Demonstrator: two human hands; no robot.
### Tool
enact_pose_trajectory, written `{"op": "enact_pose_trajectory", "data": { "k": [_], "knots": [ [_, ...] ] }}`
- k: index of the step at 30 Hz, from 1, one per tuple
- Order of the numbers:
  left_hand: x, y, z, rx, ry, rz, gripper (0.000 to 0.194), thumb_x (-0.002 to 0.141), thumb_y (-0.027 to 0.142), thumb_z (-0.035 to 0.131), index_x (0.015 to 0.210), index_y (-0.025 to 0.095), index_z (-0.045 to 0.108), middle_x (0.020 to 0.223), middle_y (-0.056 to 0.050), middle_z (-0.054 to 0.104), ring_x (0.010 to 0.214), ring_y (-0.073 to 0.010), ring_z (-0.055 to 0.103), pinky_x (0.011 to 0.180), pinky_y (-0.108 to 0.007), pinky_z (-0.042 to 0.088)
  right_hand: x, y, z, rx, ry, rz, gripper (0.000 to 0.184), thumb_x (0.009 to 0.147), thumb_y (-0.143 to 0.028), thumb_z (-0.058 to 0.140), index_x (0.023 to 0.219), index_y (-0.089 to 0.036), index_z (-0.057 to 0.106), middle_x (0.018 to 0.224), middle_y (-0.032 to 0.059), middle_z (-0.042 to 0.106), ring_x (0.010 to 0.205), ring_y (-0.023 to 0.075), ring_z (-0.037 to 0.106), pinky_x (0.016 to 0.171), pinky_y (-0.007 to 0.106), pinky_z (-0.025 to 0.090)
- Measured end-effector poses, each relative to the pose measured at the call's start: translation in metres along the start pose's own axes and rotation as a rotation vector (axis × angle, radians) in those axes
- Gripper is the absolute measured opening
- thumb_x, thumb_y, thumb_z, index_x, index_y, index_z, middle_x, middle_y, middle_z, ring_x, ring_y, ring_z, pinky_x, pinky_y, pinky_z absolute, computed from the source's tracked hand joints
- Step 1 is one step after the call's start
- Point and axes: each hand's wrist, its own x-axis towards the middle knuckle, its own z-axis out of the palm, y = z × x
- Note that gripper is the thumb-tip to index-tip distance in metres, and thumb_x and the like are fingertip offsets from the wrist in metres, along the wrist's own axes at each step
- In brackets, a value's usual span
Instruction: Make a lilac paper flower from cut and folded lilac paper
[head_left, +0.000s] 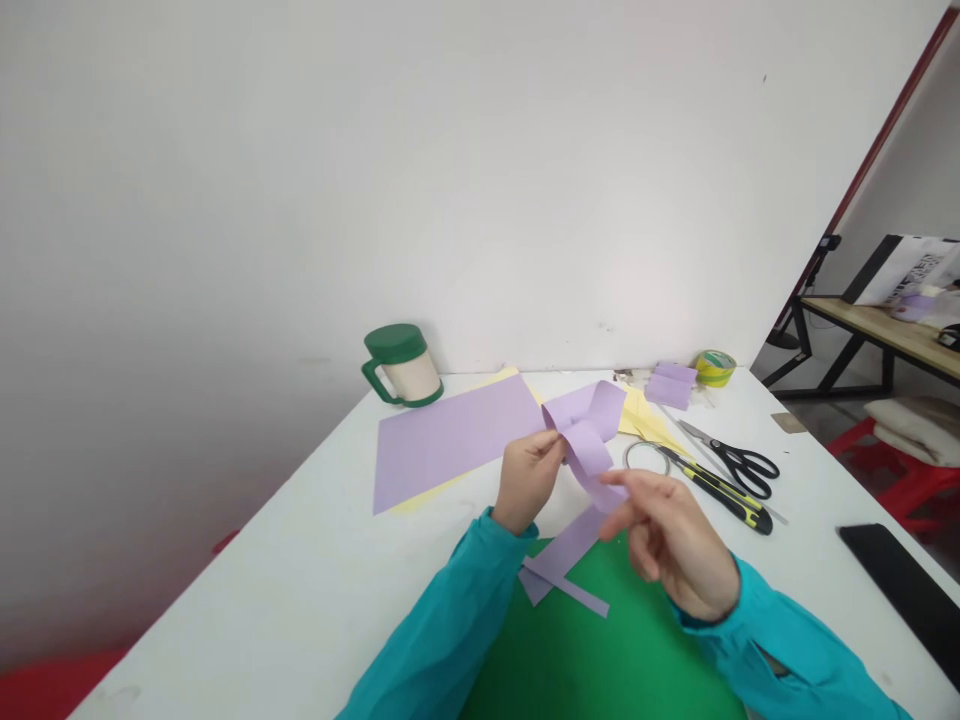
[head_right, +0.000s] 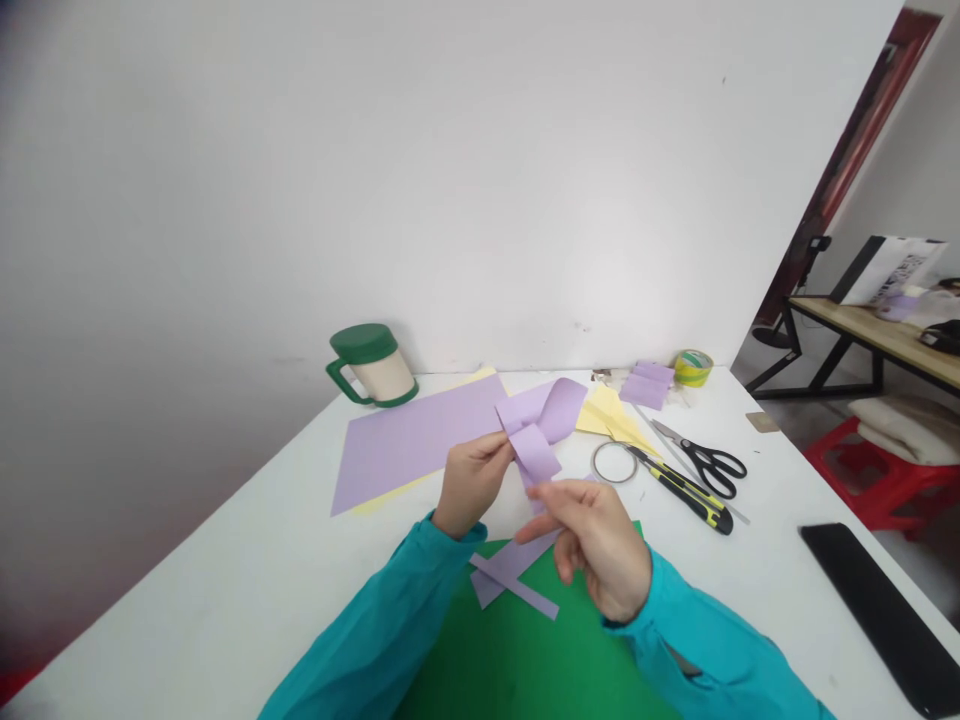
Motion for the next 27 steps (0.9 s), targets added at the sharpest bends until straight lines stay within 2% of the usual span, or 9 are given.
{"op": "enact_pose_trajectory", "data": {
  "k": [3,5,7,10,14,16,21,25,27],
  "knots": [
    [0.000,0.004,0.004,-0.148,-0.043,-0.134,0.028,0.067,0.039,0.067,0.054,0.016,0.059,0.053,0.001,0.054,0.053,-0.0126,0.050,0.055,-0.026,0.042,-0.010,-0.014,-0.010,0.078,0.082,-0.286,0.053,0.080,-0.060,0.051,0.105,-0.015,0.065,0.057,0.0036,0.067,0.026,0.0070,0.041,0.028,0.020,0.026],
    [-0.001,0.008,0.006,-0.241,-0.066,-0.216,0.031,0.066,0.042,0.070,0.057,0.015,0.059,0.054,-0.001,0.057,0.053,-0.0136,0.054,0.057,-0.029,0.046,-0.007,-0.020,-0.021,0.079,0.198,-0.490,0.044,0.083,-0.053,0.052,0.103,-0.016,0.066,0.053,0.0009,0.064,0.028,0.0077,0.042,0.030,0.021,0.031],
    [-0.002,0.010,0.008,-0.313,-0.083,-0.275,0.034,0.062,0.044,0.074,0.055,0.015,0.058,0.053,-0.001,0.058,0.053,-0.0136,0.056,0.058,-0.029,0.048,0.005,-0.022,-0.032,-0.019,0.233,-0.555,0.032,0.080,-0.043,0.061,0.097,-0.017,0.067,0.052,-0.0007,0.063,0.031,0.0072,0.044,0.032,0.020,0.034],
    [-0.005,0.013,0.009,-0.383,-0.112,-0.330,0.035,0.059,0.043,0.079,0.054,0.014,0.058,0.051,0.000,0.057,0.051,-0.0123,0.056,0.057,-0.028,0.048,0.029,-0.015,-0.042,-0.286,0.074,-0.460,0.036,0.074,-0.038,0.068,0.103,-0.016,0.068,0.062,0.0014,0.068,0.034,0.0073,0.048,0.036,0.021,0.040],
    [-0.007,0.016,0.010,-0.429,-0.147,-0.369,0.035,0.059,0.038,0.081,0.049,0.015,0.055,0.042,0.005,0.047,0.044,-0.0091,0.049,0.051,-0.024,0.044,0.045,-0.001,-0.043,-0.517,-0.157,-0.329,0.036,0.080,-0.034,0.060,0.111,-0.017,0.066,0.063,-0.0006,0.065,0.036,0.0078,0.054,0.036,0.018,0.040],
    [-0.007,0.017,0.010,-0.446,-0.159,-0.384,0.036,0.059,0.036,0.081,0.047,0.015,0.054,0.040,0.006,0.043,0.042,-0.0079,0.046,0.049,-0.023,0.042,0.045,0.000,-0.043,-0.566,-0.196,-0.294,0.037,0.081,-0.031,0.058,0.116,-0.018,0.064,0.060,-0.0026,0.062,0.036,0.0073,0.054,0.036,0.017,0.040],
    [-0.007,0.019,0.010,-0.462,-0.202,-0.427,0.032,0.058,0.036,0.081,0.053,0.013,0.059,0.047,0.002,0.053,0.046,-0.0094,0.050,0.050,-0.024,0.043,0.040,-0.008,-0.045,-0.527,-0.291,-0.216,0.044,0.083,-0.034,0.055,0.124,-0.019,0.058,0.077,0.0017,0.067,0.039,0.0083,0.059,0.035,0.017,0.040],
    [-0.011,0.020,0.014,-0.419,-0.220,-0.383,0.038,0.060,0.037,0.079,0.045,0.015,0.052,0.041,0.006,0.040,0.041,-0.0054,0.037,0.045,-0.021,0.034,0.042,-0.003,-0.040,-0.495,-0.291,-0.217,0.046,0.078,-0.029,0.058,0.123,-0.016,0.059,0.050,-0.0039,0.060,0.037,0.0103,0.057,0.037,0.018,0.040],
    [-0.014,0.019,0.017,-0.363,-0.240,-0.339,0.038,0.063,0.038,0.077,0.045,0.015,0.052,0.041,0.007,0.038,0.040,-0.0051,0.033,0.044,-0.021,0.031,0.045,0.002,-0.038,-0.490,-0.251,-0.247,0.043,0.076,-0.029,0.059,0.117,-0.016,0.063,0.048,-0.0041,0.060,0.038,0.0107,0.057,0.038,0.018,0.039]
  ]
}}
